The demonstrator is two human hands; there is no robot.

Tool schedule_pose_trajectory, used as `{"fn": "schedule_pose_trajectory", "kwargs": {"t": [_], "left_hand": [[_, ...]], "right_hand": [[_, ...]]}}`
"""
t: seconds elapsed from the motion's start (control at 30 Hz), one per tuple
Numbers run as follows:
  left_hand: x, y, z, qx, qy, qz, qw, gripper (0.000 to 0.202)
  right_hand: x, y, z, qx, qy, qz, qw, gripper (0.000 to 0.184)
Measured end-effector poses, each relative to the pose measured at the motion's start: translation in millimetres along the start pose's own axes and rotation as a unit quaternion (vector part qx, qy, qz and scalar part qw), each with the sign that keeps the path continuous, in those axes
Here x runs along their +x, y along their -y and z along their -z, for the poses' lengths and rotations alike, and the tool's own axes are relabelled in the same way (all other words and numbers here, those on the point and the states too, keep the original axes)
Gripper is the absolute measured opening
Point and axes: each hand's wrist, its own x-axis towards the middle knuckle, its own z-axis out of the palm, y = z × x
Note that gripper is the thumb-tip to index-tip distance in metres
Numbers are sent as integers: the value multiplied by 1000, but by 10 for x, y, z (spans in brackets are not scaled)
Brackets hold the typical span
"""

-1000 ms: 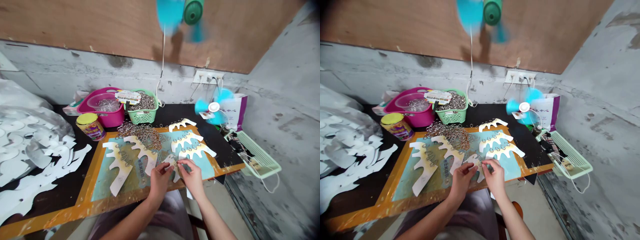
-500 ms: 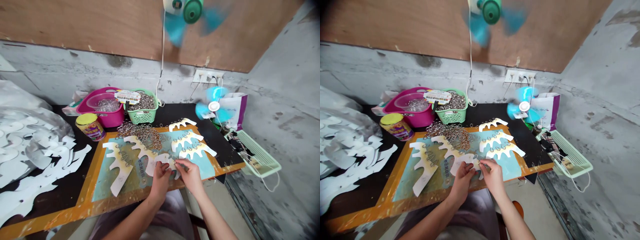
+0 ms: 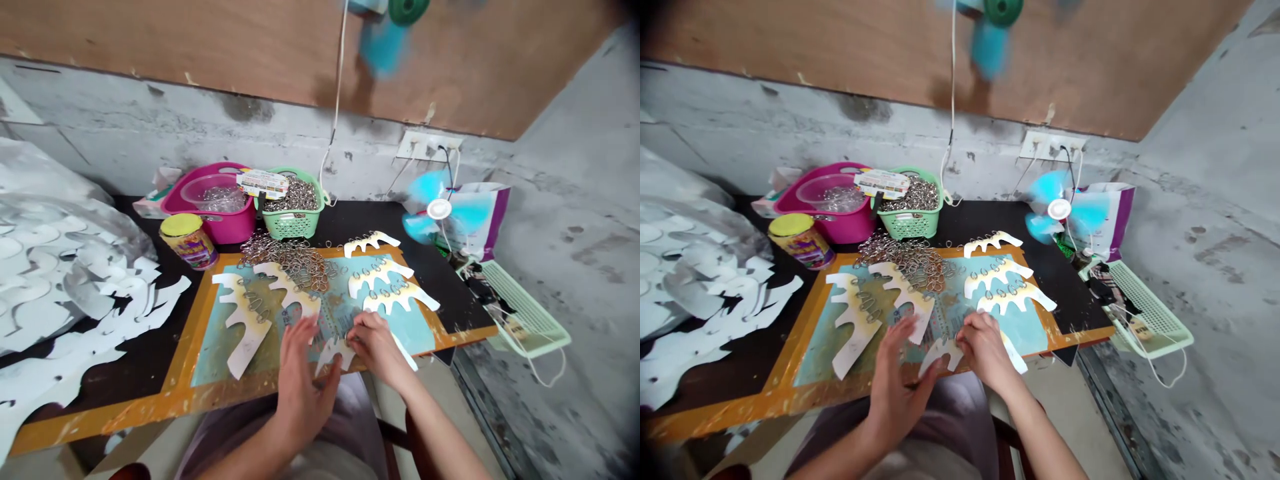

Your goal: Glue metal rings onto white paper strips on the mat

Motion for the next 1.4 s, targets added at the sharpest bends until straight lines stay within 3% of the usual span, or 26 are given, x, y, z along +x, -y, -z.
{"fn": "schedule_pose_trajectory", "kwargs": {"t": [0.07,0.1,0.17,0.23,0.33,0.47,0.67,0.73,0.83,0.97,1.17,1.3,1.4], "left_hand": [[143,64,-54,70,123,-97,985,51],[204,108,-112,84,179,-113,974,50],[297,204,-242,91,243,-98,961,51],[349,290,-330,82,265,-65,959,49],[378,369,-338,72,271,-45,959,40],[371,404,-274,81,281,-70,954,22],[300,421,-309,98,211,-151,961,12],[269,407,-317,118,186,-173,960,13],[242,383,-309,144,164,-190,957,12],[265,392,-298,133,180,-198,954,13],[340,383,-262,122,236,-113,957,13],[329,349,-248,126,231,-134,955,13],[300,318,-243,151,215,-158,952,11]], "right_hand": [[-20,6,0,-45,6,2,999,14],[-31,3,-3,-62,9,3,998,13],[-66,-5,-22,-88,7,7,996,13],[-123,-9,-69,-109,-13,18,994,16],[-248,4,-173,-127,-60,34,989,18],[-392,30,-243,-116,-106,50,986,22],[-350,-38,-68,-39,-51,49,997,22],[-298,-79,-15,-48,-30,71,996,27],[-210,-124,19,-79,-5,108,991,20],[-128,-140,22,-120,18,133,984,17],[-311,-126,18,-158,14,108,981,20],[-402,-112,63,-109,-12,74,991,26],[-301,-111,82,-100,-3,94,991,33]]}}
